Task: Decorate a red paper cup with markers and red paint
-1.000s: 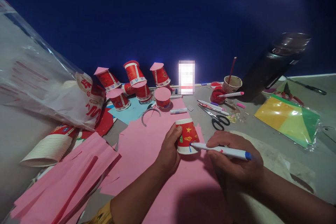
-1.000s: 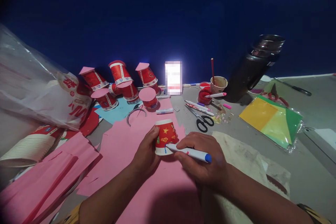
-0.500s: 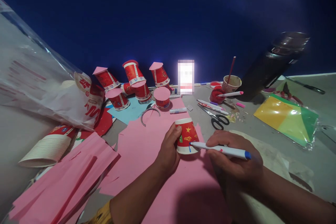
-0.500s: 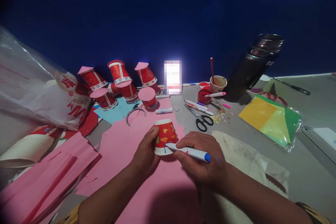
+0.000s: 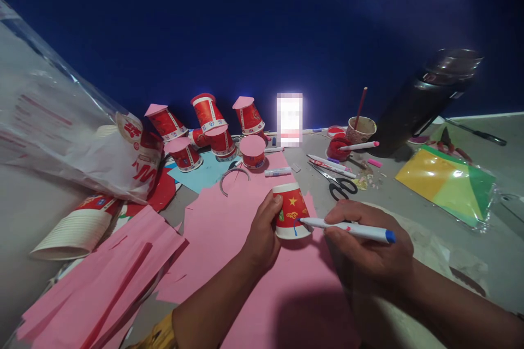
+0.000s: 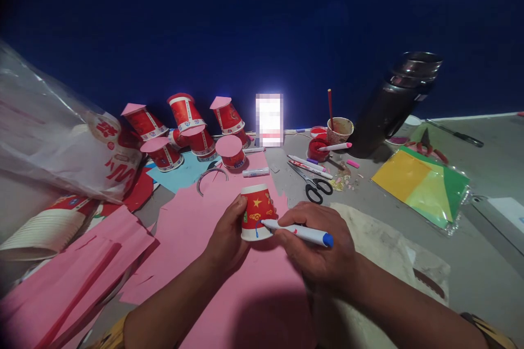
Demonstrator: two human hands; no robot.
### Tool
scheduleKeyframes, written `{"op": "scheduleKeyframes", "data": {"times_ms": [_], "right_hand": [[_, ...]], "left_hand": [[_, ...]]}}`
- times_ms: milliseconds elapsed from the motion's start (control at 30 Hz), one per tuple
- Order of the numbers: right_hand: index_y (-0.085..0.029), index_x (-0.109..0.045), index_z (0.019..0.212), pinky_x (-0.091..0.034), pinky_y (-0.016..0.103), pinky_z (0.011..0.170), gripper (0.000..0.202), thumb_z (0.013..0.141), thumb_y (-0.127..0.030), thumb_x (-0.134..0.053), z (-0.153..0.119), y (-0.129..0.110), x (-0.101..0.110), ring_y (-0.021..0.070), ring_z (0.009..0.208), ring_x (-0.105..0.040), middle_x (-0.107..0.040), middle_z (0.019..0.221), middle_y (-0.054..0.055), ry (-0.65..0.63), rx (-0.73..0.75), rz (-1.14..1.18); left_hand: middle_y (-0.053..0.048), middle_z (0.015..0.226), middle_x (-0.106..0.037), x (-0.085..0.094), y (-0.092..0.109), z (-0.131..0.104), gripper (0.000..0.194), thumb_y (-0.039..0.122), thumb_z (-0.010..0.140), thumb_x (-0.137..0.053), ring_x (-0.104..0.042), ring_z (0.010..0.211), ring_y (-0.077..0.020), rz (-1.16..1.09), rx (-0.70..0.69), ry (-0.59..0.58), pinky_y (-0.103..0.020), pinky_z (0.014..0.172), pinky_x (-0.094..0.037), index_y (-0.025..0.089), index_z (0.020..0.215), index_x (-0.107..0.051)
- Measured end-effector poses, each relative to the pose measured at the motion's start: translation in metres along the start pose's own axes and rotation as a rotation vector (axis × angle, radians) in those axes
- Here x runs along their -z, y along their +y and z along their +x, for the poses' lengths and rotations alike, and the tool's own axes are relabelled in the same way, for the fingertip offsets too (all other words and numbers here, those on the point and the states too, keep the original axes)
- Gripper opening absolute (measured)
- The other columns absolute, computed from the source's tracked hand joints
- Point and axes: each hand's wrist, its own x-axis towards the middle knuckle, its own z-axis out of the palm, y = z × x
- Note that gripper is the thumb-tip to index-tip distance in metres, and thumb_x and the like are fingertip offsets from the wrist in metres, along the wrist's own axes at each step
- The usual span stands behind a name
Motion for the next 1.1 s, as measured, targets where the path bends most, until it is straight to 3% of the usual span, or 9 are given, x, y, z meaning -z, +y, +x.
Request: {"op": "scheduleKeyframes", "data": {"times_ms": [100, 467, 800, 1100], "right_hand": [[-0.023, -0.073, 0.087, -0.061, 0.028, 0.056, 0.013, 0.088, -0.012, -0.065, 0.0016, 0.0003, -0.0001, 0.0194, 0.057, -0.074, -0.079, 0.070, 0.002, -0.013, 0.051, 0.014], [-0.023, -0.072, 0.085, -0.058, 0.026, 0.052, 0.011, 0.092, -0.016, -0.070, 0.0004, -0.0005, 0.0020, 0.0174, 0.055, -0.073, -0.078, 0.068, 0.000, 0.031, -0.041, -0.019], [-0.023, -0.074, 0.083, -0.061, 0.029, 0.055, 0.011, 0.091, -0.019, -0.067, 0.0012, -0.0001, 0.0016, 0.0200, 0.057, -0.075, -0.079, 0.069, 0.003, -0.014, -0.016, -0.044], [-0.023, -0.070, 0.083, -0.056, 0.024, 0.050, 0.011, 0.092, -0.017, -0.068, 0.0039, -0.0027, 0.0047, 0.0162, 0.052, -0.072, -0.077, 0.065, 0.000, 0.023, -0.021, -0.039]], "left_hand": [[-0.005, 0.091, -0.072, 0.0005, -0.0007, -0.0005, 0.036, 0.046, 0.083, -0.082, -0.069, 0.085, -0.0216, 0.001, 0.002, -0.004, -0.034, 0.083, -0.055, 0.017, 0.101, -0.071], [-0.007, 0.090, -0.073, -0.0009, 0.0013, -0.0003, 0.039, 0.050, 0.084, -0.081, -0.069, 0.079, -0.0233, -0.005, 0.004, -0.054, -0.039, 0.077, -0.060, 0.016, 0.102, -0.072], [-0.007, 0.090, -0.073, 0.0021, -0.0012, -0.0011, 0.035, 0.048, 0.085, -0.080, -0.071, 0.086, -0.0238, 0.009, 0.023, -0.032, -0.036, 0.082, -0.057, 0.018, 0.100, -0.071], [-0.007, 0.094, -0.074, 0.0008, 0.0011, 0.0002, 0.045, 0.052, 0.076, -0.088, -0.070, 0.085, -0.0218, -0.034, 0.060, 0.026, -0.034, 0.084, -0.057, 0.017, 0.099, -0.071]]}}
